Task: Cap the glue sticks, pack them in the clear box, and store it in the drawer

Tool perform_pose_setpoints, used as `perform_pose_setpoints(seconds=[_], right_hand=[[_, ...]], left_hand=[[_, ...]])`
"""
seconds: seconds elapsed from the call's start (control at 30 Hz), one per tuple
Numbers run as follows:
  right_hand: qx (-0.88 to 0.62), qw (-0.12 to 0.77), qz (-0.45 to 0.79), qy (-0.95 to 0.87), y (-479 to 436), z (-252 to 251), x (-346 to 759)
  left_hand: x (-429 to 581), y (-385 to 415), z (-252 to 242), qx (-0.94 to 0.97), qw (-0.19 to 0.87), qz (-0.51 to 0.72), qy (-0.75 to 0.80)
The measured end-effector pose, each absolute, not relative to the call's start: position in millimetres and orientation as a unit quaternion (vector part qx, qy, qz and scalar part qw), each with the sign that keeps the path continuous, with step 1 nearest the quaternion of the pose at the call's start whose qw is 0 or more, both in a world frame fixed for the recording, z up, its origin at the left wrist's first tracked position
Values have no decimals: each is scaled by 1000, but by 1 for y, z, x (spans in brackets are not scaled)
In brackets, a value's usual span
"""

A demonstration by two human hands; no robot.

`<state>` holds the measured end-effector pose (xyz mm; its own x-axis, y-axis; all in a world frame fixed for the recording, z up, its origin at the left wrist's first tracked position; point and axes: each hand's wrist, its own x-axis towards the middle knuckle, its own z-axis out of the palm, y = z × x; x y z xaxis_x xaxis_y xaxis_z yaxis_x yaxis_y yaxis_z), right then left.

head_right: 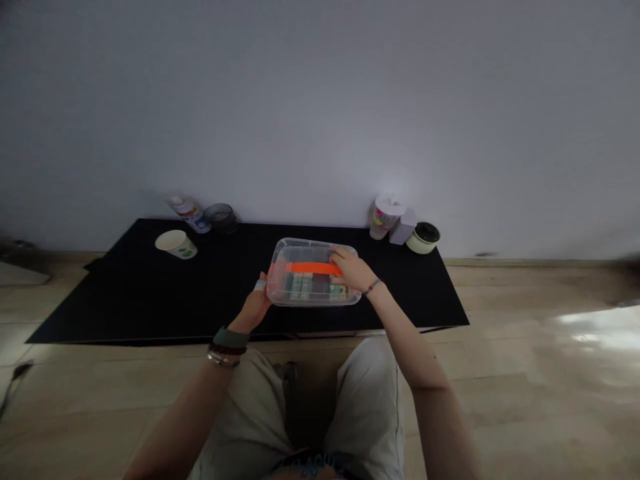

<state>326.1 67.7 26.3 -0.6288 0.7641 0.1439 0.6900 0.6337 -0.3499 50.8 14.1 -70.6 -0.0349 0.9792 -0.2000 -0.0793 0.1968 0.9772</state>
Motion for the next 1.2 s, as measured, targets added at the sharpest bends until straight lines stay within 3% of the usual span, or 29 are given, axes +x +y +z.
perform_pose_setpoints(seconds=[0.3, 0.5, 0.6, 0.77, 0.93, 1.07, 1.2], right_hand=[[-429, 104, 119, -890, 62, 25, 317], [-424, 146, 110, -887, 60, 18, 317], [-441, 169, 79, -878, 60, 14, 313], [-500, 136, 36, -855, 57, 7, 300], [-517, 108, -4, -849, 55, -1, 290], [-522, 78, -22, -849, 53, -2, 288], [-521, 67, -29, -850, 52, 0, 288]], left_hand=[[50, 15, -76, 343, 601, 494, 527], [48, 15, -77, 309, 581, 480, 580], [42, 19, -68, 392, 499, 462, 620], [45, 36, -35, 593, 288, 429, 617], [73, 53, 0, 733, 135, 280, 605], [85, 56, 8, 758, 86, 152, 628], [85, 55, 5, 759, 77, 117, 636]])
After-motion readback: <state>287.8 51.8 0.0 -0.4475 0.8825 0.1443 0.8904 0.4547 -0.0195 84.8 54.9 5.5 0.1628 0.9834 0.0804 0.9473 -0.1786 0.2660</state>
